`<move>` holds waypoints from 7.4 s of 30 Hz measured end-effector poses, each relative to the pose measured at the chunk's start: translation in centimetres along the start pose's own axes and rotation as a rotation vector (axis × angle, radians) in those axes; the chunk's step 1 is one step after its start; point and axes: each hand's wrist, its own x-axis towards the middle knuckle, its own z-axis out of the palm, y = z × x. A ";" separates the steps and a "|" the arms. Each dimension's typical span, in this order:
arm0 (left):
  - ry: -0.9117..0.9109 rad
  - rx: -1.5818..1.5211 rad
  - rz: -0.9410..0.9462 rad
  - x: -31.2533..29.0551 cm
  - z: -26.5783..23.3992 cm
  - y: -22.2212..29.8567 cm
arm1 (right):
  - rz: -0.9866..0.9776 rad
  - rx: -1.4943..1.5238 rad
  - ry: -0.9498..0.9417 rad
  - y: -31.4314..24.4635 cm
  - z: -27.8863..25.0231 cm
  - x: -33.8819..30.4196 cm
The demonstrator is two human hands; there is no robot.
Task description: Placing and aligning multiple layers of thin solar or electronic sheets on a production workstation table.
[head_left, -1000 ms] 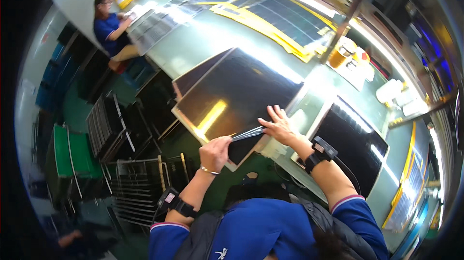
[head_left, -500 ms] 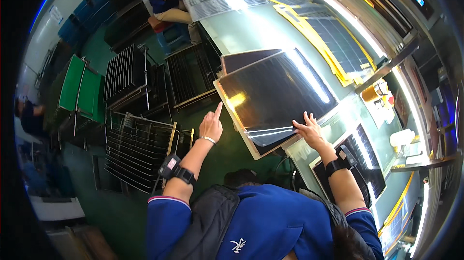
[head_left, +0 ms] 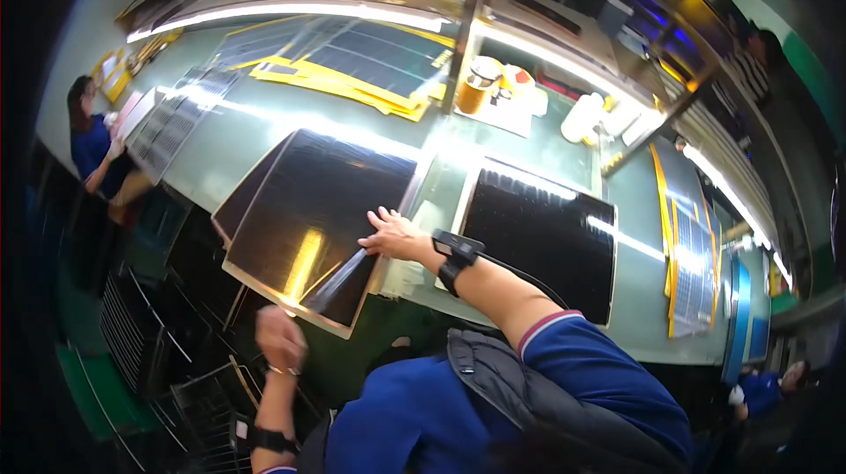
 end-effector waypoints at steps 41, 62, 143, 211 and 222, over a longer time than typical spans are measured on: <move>-0.127 0.137 -0.367 3.8 6.6 2.7 | 0.576 0.111 0.785 -12.1 -0.9 -30.8; -1.427 -0.927 -0.783 8.2 10.6 13.9 | 1.460 1.892 0.616 -9.7 4.3 -49.3; -1.260 -0.420 0.224 13.4 19.3 20.3 | 1.218 -0.053 0.502 27.2 0.7 -46.0; -0.781 0.025 0.294 4.7 17.1 24.2 | 0.883 0.206 0.270 3.6 2.3 -54.9; -0.677 -0.093 0.230 2.6 12.8 22.8 | 0.675 0.167 0.458 -3.5 8.3 -58.2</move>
